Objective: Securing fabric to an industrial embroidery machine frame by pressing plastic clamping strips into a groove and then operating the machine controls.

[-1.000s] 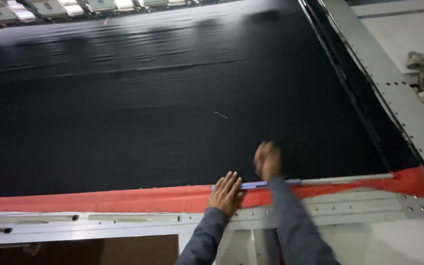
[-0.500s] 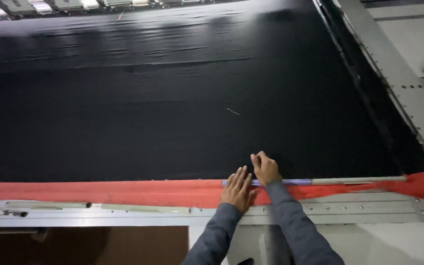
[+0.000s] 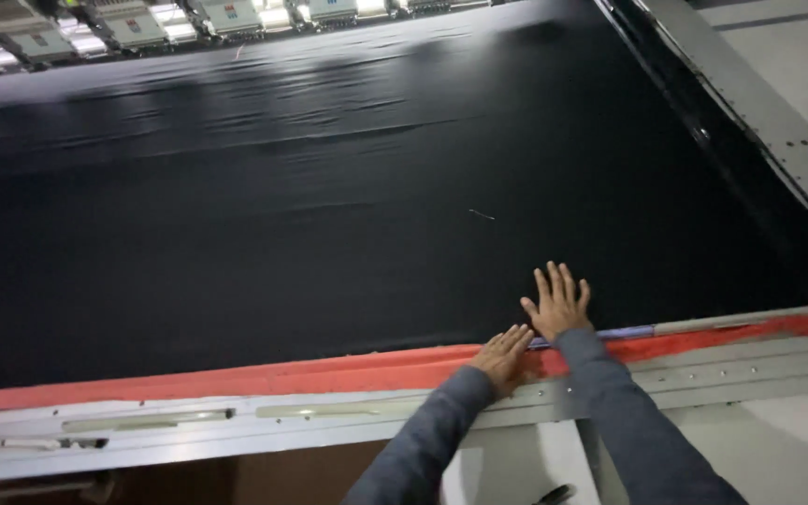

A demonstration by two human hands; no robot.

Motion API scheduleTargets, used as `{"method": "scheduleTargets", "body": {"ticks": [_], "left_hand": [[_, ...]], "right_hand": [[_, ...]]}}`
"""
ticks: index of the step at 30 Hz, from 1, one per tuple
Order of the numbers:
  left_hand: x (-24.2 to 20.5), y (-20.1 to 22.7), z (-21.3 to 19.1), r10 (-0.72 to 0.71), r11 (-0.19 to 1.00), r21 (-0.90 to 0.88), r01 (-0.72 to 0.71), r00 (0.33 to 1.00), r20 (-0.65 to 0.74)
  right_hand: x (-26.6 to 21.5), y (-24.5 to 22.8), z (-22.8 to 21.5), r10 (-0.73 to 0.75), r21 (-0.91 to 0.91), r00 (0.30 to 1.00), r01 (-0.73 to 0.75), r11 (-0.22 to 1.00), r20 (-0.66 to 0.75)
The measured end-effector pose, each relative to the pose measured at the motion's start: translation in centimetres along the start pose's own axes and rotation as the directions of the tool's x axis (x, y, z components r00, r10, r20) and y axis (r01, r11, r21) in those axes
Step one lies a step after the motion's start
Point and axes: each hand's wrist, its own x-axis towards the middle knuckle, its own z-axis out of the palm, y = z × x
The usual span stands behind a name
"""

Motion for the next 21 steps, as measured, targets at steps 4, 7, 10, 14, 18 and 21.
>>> {"method": "scheduleTargets", "body": {"ticks": [4, 7, 10, 14, 18, 21], "left_hand": [[-8.0, -7.1, -5.7, -0.076, 0.994, -0.068, 0.084, 0.990, 0.118], [-15.5, -9.3, -13.9, 0.058, 0.998, 0.026, -0.061, 0.994, 0.097], [-21.1, -9.8, -18.3, -0.446, 0.853, -0.149, 0.501, 0.846, 0.292], [-24.7, -17.1, -14.1, 0.048, 0.977, 0.213, -0.011, 0.985, -0.168], [-24.4, -15.9, -14.7, -0.296, 0.953, 0.028, 0.303, 0.945, -0.137], [-23.3, -13.6, -17.8, -0.483, 0.873, -0.059, 0.484, 0.875, 0.030]], "right_hand": [[-3.0, -6.6, -1.0, 0.109, 0.038, 0.984, -0.105, 0.994, -0.138], [-7.0, -18.9, 1.5, 0.075, 0.028, 0.855, -0.070, 0.997, -0.514], [-14.5, -28.9, -4.3, -0.117, 0.515, 0.993, 0.085, 0.853, 0.030], [-14.8, -31.7, -12.6, -0.674, 0.341, 0.630, 0.776, 0.530, -0.386], [-14.2, -31.0, -10.9, -0.720, 0.321, 0.589, 0.806, 0.497, -0.365], [-14.2, -27.7, -10.9, -0.634, 0.417, 0.672, 0.738, 0.531, -0.382]]}}
